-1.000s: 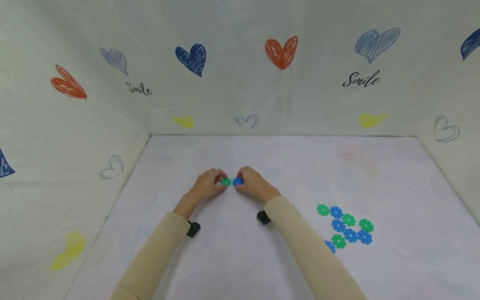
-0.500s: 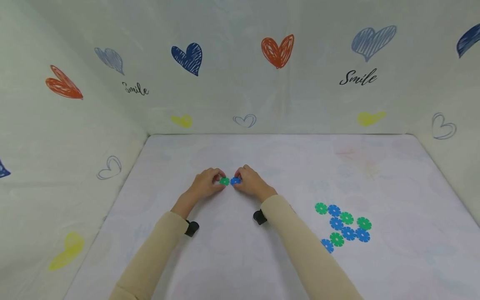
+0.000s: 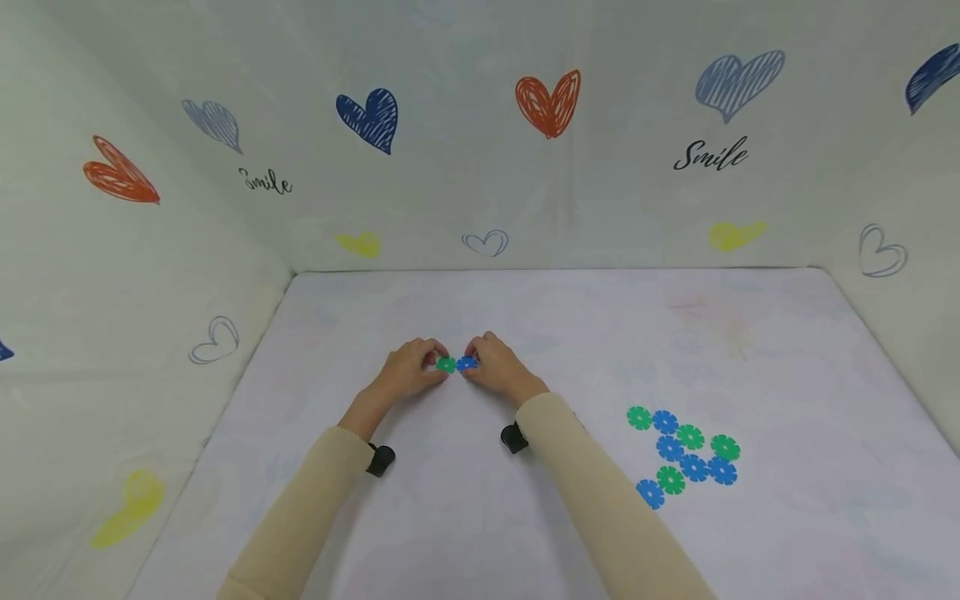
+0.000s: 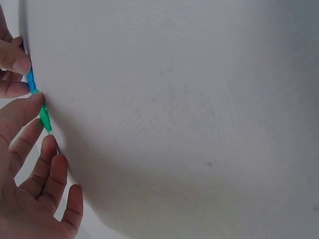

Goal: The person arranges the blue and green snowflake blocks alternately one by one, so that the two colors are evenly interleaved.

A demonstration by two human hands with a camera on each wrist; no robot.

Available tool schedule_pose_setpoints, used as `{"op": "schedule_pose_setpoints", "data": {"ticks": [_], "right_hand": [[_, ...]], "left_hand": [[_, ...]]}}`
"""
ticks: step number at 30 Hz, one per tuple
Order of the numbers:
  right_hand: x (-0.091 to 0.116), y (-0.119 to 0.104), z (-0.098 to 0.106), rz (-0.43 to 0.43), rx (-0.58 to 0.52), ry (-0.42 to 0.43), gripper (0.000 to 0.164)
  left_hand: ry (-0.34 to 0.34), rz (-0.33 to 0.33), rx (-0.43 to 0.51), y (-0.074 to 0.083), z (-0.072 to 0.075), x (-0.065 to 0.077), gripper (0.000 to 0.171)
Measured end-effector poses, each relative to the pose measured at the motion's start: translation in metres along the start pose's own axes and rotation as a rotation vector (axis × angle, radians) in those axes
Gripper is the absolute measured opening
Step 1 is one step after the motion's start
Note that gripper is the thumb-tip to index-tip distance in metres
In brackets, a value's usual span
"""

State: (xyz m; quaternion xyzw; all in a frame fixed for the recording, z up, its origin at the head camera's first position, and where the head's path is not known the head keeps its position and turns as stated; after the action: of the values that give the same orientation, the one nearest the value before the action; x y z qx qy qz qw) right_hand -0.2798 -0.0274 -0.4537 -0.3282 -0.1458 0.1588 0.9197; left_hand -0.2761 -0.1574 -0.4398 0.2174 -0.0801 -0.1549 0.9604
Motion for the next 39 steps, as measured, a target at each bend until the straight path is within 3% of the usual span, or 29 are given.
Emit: {"op": "schedule_pose_setpoints", "data": {"ticks": [30, 39], "right_hand": [[0.0004, -0.001, -0.0019, -0.024, 0.024, -0.006, 0.032], [0.0054, 0.0001, 0.0042, 0.011, -0.05, 0.009, 0.033]], "left_hand": [[0.016, 0.021, -0.022, 0.0016, 0.0007, 0.0029, 0.028], [0.006, 0.026, -0.031, 0.0059, 0.0023, 0.0032, 0.028]]}}
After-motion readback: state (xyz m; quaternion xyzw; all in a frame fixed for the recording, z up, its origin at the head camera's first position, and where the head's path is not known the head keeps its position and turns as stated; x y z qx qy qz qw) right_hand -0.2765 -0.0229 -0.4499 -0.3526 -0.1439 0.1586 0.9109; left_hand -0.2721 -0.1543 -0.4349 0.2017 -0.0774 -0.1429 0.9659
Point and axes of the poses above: each hand's wrist, its own x-axis away from the middle knuckle, its own z-axis out of the back of the hand, y = z × x, the point moved 7 cm from there along -x, towards the middle knuckle, and after that the axes turned 2 degrees about -x, right-handed, at the moved point
